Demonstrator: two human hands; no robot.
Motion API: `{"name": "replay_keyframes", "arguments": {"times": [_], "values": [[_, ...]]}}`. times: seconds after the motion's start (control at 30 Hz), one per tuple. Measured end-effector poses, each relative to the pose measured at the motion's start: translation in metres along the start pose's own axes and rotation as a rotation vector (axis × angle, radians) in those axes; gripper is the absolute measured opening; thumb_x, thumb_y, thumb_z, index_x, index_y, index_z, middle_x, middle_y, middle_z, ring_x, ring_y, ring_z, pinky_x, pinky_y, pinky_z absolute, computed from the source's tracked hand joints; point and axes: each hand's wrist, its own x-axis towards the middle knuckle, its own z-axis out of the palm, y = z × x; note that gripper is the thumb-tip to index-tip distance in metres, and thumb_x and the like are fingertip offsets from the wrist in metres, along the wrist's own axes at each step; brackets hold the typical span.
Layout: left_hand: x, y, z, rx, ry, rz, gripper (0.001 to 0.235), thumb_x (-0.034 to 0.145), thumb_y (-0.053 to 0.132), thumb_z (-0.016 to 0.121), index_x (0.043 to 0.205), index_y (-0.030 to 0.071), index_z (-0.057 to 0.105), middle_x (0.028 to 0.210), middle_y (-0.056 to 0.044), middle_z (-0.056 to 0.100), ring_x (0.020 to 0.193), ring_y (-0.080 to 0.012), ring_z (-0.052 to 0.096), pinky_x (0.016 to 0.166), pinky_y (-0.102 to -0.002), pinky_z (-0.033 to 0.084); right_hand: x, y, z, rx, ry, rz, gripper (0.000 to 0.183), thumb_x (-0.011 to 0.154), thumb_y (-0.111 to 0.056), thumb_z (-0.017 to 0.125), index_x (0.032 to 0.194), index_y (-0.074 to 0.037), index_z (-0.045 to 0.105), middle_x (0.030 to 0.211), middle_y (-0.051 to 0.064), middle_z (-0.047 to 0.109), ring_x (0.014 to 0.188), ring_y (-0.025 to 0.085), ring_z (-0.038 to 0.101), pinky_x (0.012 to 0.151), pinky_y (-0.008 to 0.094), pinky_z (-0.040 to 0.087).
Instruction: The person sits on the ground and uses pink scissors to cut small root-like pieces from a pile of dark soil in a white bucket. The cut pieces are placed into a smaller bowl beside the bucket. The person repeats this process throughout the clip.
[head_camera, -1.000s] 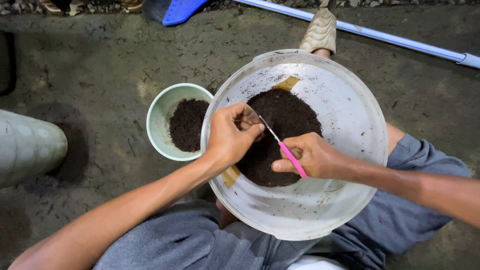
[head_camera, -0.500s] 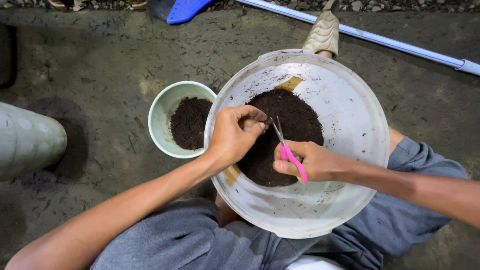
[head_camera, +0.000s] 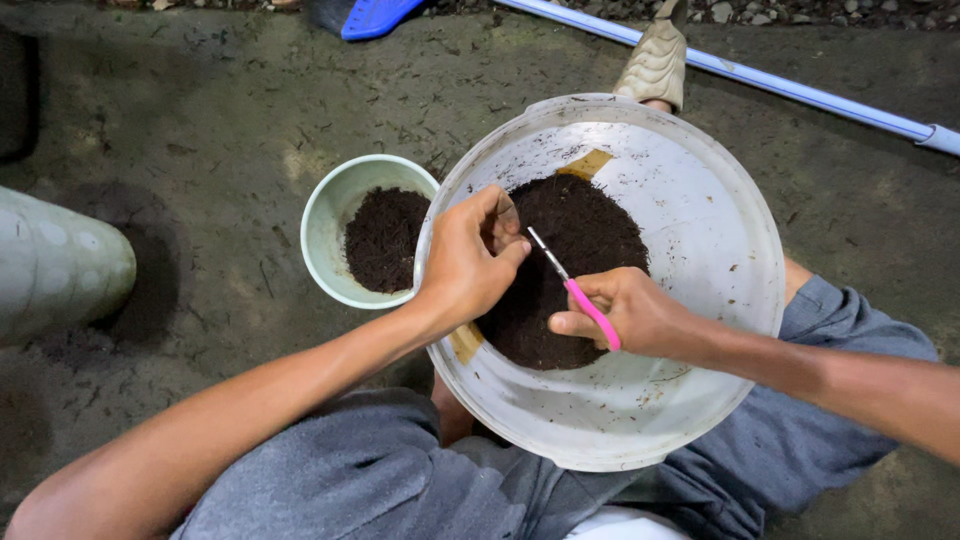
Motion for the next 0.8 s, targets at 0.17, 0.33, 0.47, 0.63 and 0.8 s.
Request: {"name": "replay_keyframes", "arguments": {"times": [0.17,0.33,0.47,0.63,0.8], "values": [[0.002,0.011,-0.008,0.062,-0.128,0.229,0.016,0.089,0.006,0.067,0.103,0.002,0.071,0.086,-0.016,0.073,0.08,-0.0282,0.073,0.072,-0.039,0.056,0.005,0.0,-0.002,0.125,-0.011,0.037,0.026,0.087,-0.037,0.07,0.086,-0.011,0.067,0.07,-0.003,0.069,0.064,0.007,0.061,0.057,0.026,0.051],[0.017,0.02,-0.035,0.224,-0.035,0.441,0.016,0.095,0.015,0.068,0.095,0.0,0.073,0.081,-0.024,0.067,0.077,-0.0418,0.066,0.066,-0.045,0.05,0.009,0.003,-0.004,0.036,-0.023,-0.004,0.029,0.09,-0.038,0.071,0.083,-0.009,0.068,0.069,-0.004,0.063,0.066,0.007,0.056,0.06,0.027,0.048],[0.045,-0.025,-0.077,0.209,0.217,0.318,0.019,0.098,0.015,0.068,0.092,-0.003,0.067,0.075,-0.024,0.062,0.06,-0.0362,0.06,0.06,-0.042,0.047,0.007,0.004,-0.004,-0.216,-0.086,0.033,0.032,0.085,-0.038,0.078,0.08,-0.008,0.067,0.059,0.0,0.054,0.058,0.009,0.048,0.054,0.03,0.043],[0.057,-0.158,-0.11,0.54,0.166,0.329,0.017,0.088,0.018,0.071,0.095,0.003,0.073,0.09,-0.021,0.07,0.088,-0.0399,0.068,0.082,-0.049,0.054,0.009,-0.003,-0.002,-0.334,-0.134,0.069,0.036,0.08,-0.041,0.082,0.085,-0.009,0.067,0.056,0.003,0.058,0.054,0.011,0.052,0.053,0.032,0.046],[0.019,-0.258,-0.087,0.845,-0.102,-0.058,0.089,0.069,0.042,0.088,0.143,0.013,0.047,0.139,-0.026,0.046,0.118,-0.0499,0.051,0.096,-0.057,0.046,0.013,0.001,-0.001,-0.425,-0.133,0.042,0.041,0.078,-0.046,0.086,0.088,-0.01,0.068,0.055,0.009,0.064,0.051,0.016,0.058,0.053,0.035,0.05]]}}
